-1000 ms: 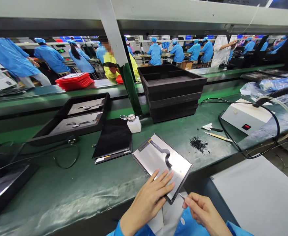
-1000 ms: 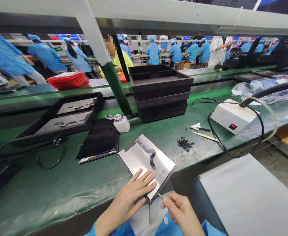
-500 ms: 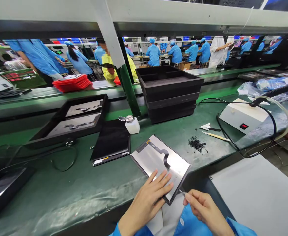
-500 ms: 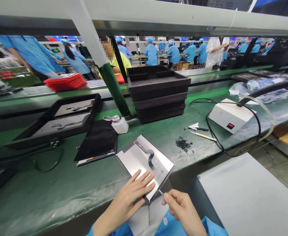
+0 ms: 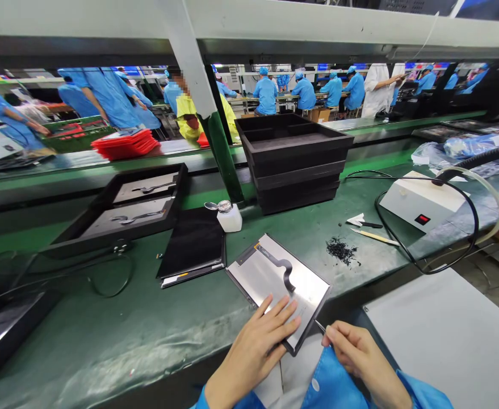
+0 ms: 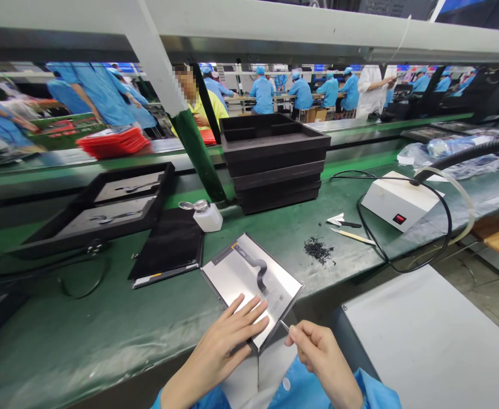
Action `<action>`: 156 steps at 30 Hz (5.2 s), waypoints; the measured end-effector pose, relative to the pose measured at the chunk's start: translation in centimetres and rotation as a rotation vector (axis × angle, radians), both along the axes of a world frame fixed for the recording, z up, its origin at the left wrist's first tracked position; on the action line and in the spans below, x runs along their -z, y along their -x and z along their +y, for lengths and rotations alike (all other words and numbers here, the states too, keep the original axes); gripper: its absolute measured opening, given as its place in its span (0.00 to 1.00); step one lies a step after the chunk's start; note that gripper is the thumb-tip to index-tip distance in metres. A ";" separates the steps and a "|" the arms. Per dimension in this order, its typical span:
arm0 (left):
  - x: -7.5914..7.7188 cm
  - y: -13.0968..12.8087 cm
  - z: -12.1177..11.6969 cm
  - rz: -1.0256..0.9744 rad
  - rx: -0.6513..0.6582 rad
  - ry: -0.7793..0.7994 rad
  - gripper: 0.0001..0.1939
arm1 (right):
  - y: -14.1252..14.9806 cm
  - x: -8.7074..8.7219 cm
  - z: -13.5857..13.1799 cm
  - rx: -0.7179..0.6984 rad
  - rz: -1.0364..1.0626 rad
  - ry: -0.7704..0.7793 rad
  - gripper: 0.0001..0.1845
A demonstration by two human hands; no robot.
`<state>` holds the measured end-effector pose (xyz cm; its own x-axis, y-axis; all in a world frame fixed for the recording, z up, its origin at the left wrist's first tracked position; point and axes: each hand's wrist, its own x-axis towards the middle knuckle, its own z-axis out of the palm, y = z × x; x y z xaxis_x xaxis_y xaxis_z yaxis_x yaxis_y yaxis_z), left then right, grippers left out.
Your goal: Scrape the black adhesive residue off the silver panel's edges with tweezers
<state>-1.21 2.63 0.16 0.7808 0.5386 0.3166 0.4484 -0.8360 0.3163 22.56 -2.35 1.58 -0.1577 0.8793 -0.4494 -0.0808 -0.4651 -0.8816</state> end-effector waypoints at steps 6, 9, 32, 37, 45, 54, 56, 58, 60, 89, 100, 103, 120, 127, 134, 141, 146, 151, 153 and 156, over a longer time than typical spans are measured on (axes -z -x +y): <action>0.0 0.0 0.0 -0.006 0.003 0.002 0.30 | -0.4 0.1 0.1 0.008 -0.005 -0.020 0.35; 0.2 0.0 0.0 -0.005 0.001 -0.001 0.32 | -0.6 0.6 0.1 0.014 -0.010 -0.028 0.34; 0.4 0.1 0.0 0.003 0.008 -0.053 0.31 | -1.9 -0.6 1.3 0.101 -0.029 -0.057 0.34; 0.2 0.1 0.1 -0.001 0.011 -0.073 0.30 | -2.3 -0.7 2.0 0.097 -0.034 -0.057 0.35; 0.4 0.1 0.2 -0.024 0.014 -0.079 0.30 | -2.8 -1.2 3.0 0.107 -0.048 -0.070 0.36; 0.2 0.0 0.4 -0.012 0.018 -0.151 0.28 | -3.7 -0.2 3.7 0.136 -0.057 -0.100 0.34; 0.1 -0.1 0.4 -0.022 0.017 -0.166 0.28 | -3.8 -0.5 3.9 0.132 -0.058 -0.105 0.34; 0.0 -0.1 0.4 -0.031 0.015 -0.173 0.28 | -4.0 -0.7 4.1 0.133 -0.062 -0.114 0.34; 0.1 -0.1 0.5 -0.036 0.014 -0.174 0.28 | -4.2 -0.7 4.3 0.139 -0.069 -0.122 0.34; 0.6 0.1 0.5 -0.056 0.026 -0.124 0.28 | -5.9 -1.9 6.0 0.166 -0.038 -0.155 0.32; 0.7 0.1 0.5 -0.045 0.028 -0.130 0.28 | -6.4 -2.5 6.7 0.178 -0.042 -0.159 0.33; 0.6 0.1 0.4 -0.055 0.029 -0.144 0.28 | -6.6 -2.6 6.9 0.186 -0.037 -0.167 0.32; 0.8 0.2 0.5 -0.059 0.032 -0.140 0.27 | -7.4 -3.2 7.8 0.240 -0.044 -0.203 0.30; 1.0 0.1 0.5 -0.079 0.027 -0.123 0.28 | -7.5 -3.2 7.9 0.253 -0.042 -0.212 0.31; -1.2 0.4 0.6 -0.049 0.012 0.018 0.34 | -4.4 -5.2 5.1 0.083 -0.098 -0.297 0.30; -2.3 -2.1 1.5 -0.256 -0.116 0.307 0.14 | -1.1 -7.1 2.6 -0.148 -0.136 -0.396 0.25; -2.9 -4.0 2.3 -0.270 -0.044 0.375 0.07 | -0.9 -6.3 2.7 -0.112 -0.168 -0.424 0.23; -2.4 -3.9 1.5 -0.264 -0.120 0.178 0.08 | -0.8 -2.7 1.9 0.076 -0.289 -0.449 0.20; -2.0 -3.7 0.9 -0.262 -0.158 0.120 0.08 | -0.5 -1.0 1.0 0.096 -0.312 -0.427 0.19; -2.0 -3.8 0.2 -0.254 -0.168 0.095 0.08 | 0.2 0.8 -0.2 0.001 -0.321 -0.366 0.18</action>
